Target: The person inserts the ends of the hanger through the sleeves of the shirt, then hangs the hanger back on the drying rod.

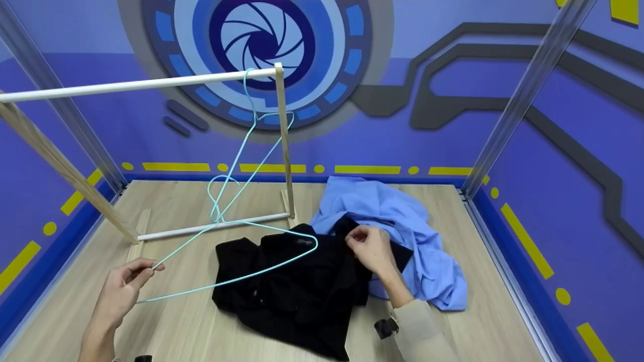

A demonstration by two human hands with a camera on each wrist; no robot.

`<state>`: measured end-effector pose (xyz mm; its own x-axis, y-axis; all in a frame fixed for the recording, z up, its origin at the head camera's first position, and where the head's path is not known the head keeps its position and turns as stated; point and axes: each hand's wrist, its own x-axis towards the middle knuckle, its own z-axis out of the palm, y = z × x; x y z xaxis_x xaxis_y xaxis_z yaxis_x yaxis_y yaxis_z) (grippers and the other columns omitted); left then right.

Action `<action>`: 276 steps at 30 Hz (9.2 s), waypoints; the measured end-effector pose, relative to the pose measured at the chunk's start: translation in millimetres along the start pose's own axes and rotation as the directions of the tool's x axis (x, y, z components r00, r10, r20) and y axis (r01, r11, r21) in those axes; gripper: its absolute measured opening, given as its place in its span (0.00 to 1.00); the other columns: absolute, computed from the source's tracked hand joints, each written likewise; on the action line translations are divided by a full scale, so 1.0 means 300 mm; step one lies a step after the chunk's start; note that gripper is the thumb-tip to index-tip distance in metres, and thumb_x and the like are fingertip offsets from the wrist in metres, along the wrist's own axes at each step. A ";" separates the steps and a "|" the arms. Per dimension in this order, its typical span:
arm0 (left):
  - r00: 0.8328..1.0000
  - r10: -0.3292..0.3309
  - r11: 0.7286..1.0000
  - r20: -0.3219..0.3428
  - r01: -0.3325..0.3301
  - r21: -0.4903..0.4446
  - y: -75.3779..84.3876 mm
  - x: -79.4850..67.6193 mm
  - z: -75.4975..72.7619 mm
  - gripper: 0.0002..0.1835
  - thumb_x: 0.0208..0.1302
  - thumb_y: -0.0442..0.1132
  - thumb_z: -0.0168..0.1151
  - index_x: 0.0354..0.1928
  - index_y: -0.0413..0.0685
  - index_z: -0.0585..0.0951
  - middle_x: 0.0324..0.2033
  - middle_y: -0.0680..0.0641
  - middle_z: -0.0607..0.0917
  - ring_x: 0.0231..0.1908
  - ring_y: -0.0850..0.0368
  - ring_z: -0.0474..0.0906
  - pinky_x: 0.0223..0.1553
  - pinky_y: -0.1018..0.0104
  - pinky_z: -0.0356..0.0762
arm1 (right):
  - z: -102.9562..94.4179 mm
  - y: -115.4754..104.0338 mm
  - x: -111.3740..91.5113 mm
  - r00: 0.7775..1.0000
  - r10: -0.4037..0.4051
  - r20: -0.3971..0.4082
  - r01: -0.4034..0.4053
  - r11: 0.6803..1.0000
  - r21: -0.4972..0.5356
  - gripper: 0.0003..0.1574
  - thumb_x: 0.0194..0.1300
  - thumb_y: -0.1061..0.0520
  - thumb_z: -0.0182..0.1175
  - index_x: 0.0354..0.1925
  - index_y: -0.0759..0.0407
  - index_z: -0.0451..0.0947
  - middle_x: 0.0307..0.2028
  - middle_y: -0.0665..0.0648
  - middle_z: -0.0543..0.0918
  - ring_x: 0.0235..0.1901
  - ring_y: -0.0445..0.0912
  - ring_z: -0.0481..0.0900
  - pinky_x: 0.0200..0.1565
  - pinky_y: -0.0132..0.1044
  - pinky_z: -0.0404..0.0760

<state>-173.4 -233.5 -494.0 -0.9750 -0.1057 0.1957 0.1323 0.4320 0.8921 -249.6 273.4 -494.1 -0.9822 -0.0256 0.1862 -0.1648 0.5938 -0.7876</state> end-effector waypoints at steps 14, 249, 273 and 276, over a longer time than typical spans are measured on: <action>0.998 -0.020 1.000 0.053 0.020 -0.006 -0.009 0.006 0.041 0.08 0.71 0.25 0.59 0.40 0.40 0.87 0.35 0.48 0.87 0.28 0.59 0.71 0.31 0.70 0.69 | 0.005 -0.037 0.020 0.998 -0.069 -0.008 0.069 0.997 -0.024 0.03 0.66 0.60 0.68 0.34 0.57 0.88 0.26 0.50 0.86 0.18 0.45 0.80 0.25 0.34 0.79; 0.948 0.188 0.963 -0.257 -0.229 -0.140 0.150 0.090 0.405 0.03 0.73 0.29 0.60 0.44 0.37 0.81 0.41 0.45 0.82 0.44 0.51 0.77 0.46 0.61 0.74 | 0.027 -0.136 -0.036 0.839 -0.543 0.032 0.542 0.832 -0.116 0.08 0.71 0.69 0.60 0.38 0.58 0.76 0.31 0.47 0.71 0.29 0.40 0.68 0.32 0.35 0.69; 0.951 0.221 0.919 -0.219 -0.278 -0.280 0.219 0.043 0.431 0.05 0.70 0.31 0.66 0.42 0.35 0.84 0.38 0.46 0.85 0.40 0.55 0.82 0.42 0.71 0.79 | 0.067 -0.147 -0.042 0.850 -0.526 0.009 0.516 0.830 -0.209 0.11 0.70 0.68 0.63 0.36 0.53 0.76 0.30 0.44 0.70 0.28 0.41 0.68 0.32 0.37 0.70; 0.956 0.218 0.918 -0.194 -0.269 -0.291 0.227 0.031 0.440 0.05 0.70 0.31 0.66 0.43 0.35 0.84 0.38 0.46 0.86 0.40 0.55 0.82 0.42 0.69 0.80 | 0.074 -0.148 -0.043 0.848 -0.530 0.002 0.516 0.825 -0.231 0.12 0.70 0.68 0.63 0.36 0.52 0.75 0.30 0.44 0.70 0.28 0.40 0.68 0.32 0.37 0.70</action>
<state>-197.1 -86.9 -485.2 -0.8689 -0.1803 0.4609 0.4354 0.1643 0.8851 -231.6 229.5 -474.4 -0.7460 -0.3383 0.5736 -0.6218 0.6623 -0.4181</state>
